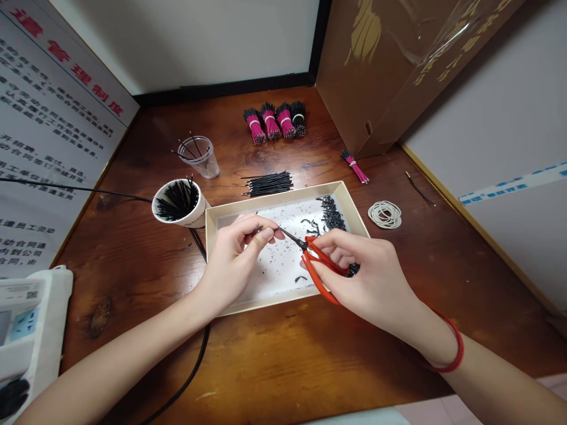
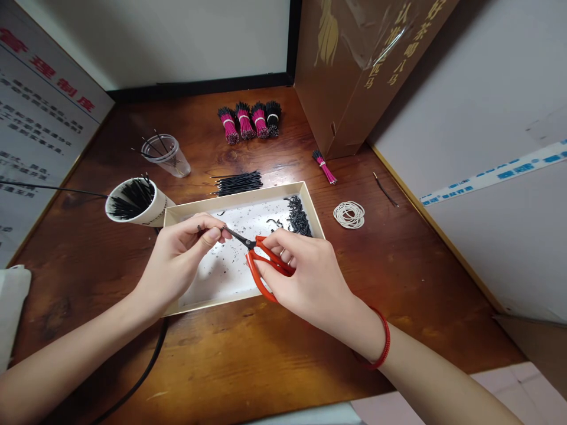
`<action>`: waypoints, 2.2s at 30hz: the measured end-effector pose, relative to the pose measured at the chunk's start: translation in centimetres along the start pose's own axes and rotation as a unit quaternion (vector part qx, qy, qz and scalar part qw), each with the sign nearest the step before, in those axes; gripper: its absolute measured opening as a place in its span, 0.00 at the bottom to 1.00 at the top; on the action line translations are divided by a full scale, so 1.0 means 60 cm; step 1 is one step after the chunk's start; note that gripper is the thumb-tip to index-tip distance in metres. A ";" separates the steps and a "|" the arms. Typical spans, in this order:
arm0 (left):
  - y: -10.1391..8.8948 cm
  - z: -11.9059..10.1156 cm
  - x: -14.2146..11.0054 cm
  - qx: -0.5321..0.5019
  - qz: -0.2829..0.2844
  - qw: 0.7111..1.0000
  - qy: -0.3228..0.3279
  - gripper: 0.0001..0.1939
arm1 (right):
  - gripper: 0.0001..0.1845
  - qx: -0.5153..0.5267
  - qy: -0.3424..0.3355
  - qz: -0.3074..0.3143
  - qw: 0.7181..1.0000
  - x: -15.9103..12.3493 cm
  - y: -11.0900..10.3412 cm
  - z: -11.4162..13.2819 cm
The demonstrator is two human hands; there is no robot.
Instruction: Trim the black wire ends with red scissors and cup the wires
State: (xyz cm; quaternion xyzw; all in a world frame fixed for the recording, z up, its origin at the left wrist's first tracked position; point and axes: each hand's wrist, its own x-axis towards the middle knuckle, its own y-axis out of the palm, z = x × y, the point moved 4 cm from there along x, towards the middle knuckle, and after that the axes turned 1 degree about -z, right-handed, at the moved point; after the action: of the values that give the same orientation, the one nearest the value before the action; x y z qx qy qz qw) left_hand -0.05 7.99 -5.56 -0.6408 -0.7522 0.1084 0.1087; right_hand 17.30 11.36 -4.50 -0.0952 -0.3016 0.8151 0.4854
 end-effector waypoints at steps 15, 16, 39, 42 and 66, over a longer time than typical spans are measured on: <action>0.002 -0.003 -0.002 0.026 0.008 1.000 0.008 0.11 | 0.04 0.001 0.007 -0.009 1.000 0.003 -0.002 0.004; 0.002 -0.004 -0.002 0.030 0.009 0.999 0.010 0.11 | 0.04 0.001 0.007 -0.009 1.000 0.004 -0.001 0.004; 0.001 0.002 -0.002 0.018 0.010 1.000 0.011 0.09 | 0.04 0.014 0.005 0.005 1.000 0.000 0.003 -0.002; 0.002 0.002 -0.002 0.012 0.010 1.000 0.011 0.10 | 0.04 0.008 0.010 0.003 1.000 -0.001 0.002 -0.002; 0.003 0.000 0.000 0.000 0.001 1.000 0.007 0.09 | 0.05 0.006 0.005 -0.007 1.000 -0.001 0.000 0.001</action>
State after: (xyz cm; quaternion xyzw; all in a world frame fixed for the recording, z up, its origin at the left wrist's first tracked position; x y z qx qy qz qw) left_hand 0.15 8.00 -5.61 -0.6423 -0.7507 0.1042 0.1142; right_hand 17.30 11.26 -4.44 -0.0942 -0.2955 0.8131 0.4926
